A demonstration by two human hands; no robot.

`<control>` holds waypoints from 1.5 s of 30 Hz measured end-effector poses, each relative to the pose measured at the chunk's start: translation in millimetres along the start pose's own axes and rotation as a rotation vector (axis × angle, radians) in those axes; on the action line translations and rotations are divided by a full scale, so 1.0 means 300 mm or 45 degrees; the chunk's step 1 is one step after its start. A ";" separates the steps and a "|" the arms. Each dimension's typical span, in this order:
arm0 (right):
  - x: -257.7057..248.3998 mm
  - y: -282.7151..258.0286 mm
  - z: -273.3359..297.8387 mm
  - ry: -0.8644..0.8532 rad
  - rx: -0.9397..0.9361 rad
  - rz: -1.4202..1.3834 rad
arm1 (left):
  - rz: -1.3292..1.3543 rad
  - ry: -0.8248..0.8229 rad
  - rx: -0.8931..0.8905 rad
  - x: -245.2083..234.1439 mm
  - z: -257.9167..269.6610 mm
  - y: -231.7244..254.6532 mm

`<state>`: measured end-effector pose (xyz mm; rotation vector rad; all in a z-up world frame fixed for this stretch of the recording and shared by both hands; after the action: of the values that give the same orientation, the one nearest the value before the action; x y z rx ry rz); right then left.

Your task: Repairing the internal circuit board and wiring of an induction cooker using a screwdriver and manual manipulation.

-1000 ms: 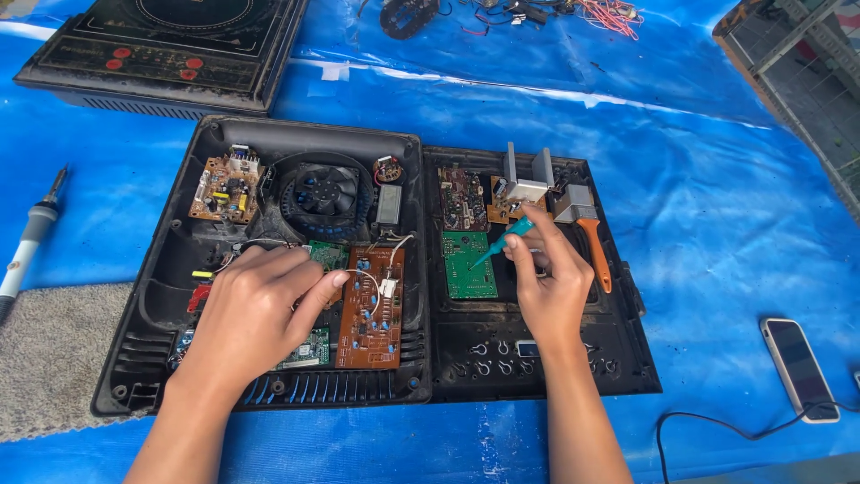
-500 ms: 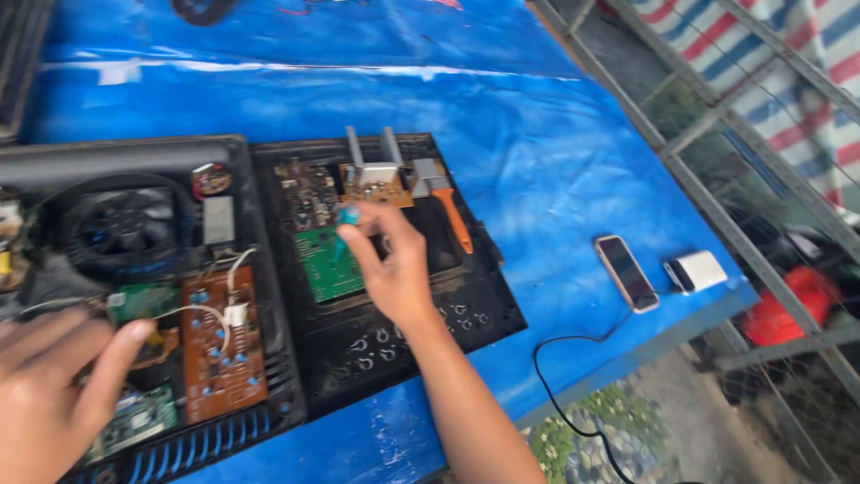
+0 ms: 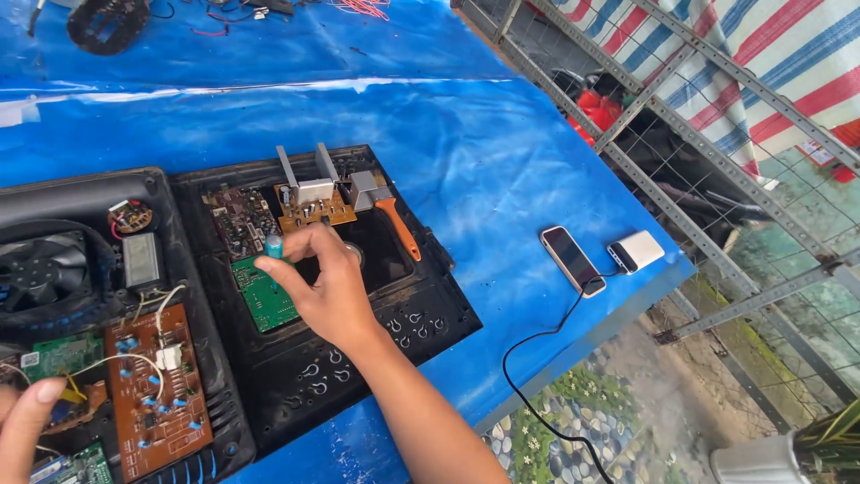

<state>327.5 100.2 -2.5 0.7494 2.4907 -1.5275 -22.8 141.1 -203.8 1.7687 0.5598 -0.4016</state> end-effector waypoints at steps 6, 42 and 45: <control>0.018 -0.009 0.008 -0.098 -0.052 0.085 | -0.106 -0.002 0.142 -0.106 0.054 0.274; 0.002 -0.040 0.022 0.074 -0.195 0.152 | -0.598 -0.028 0.872 -0.275 0.050 0.784; 0.021 -0.059 0.008 0.042 -0.179 0.160 | -0.482 -0.034 0.791 -0.289 0.039 0.808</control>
<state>313.3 93.9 8.4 0.8951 2.4900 -1.2943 42.4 65.6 33.7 2.2413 0.8141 -0.9389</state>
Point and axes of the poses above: each hand's wrist, its own z-axis away from the middle knuckle, its own x-axis out of the palm, y = z × x, the point moved 9 cm from there along -z, towards the middle knuckle, and after that the axes turned 8 degrees about x, right-handed, at the moved point
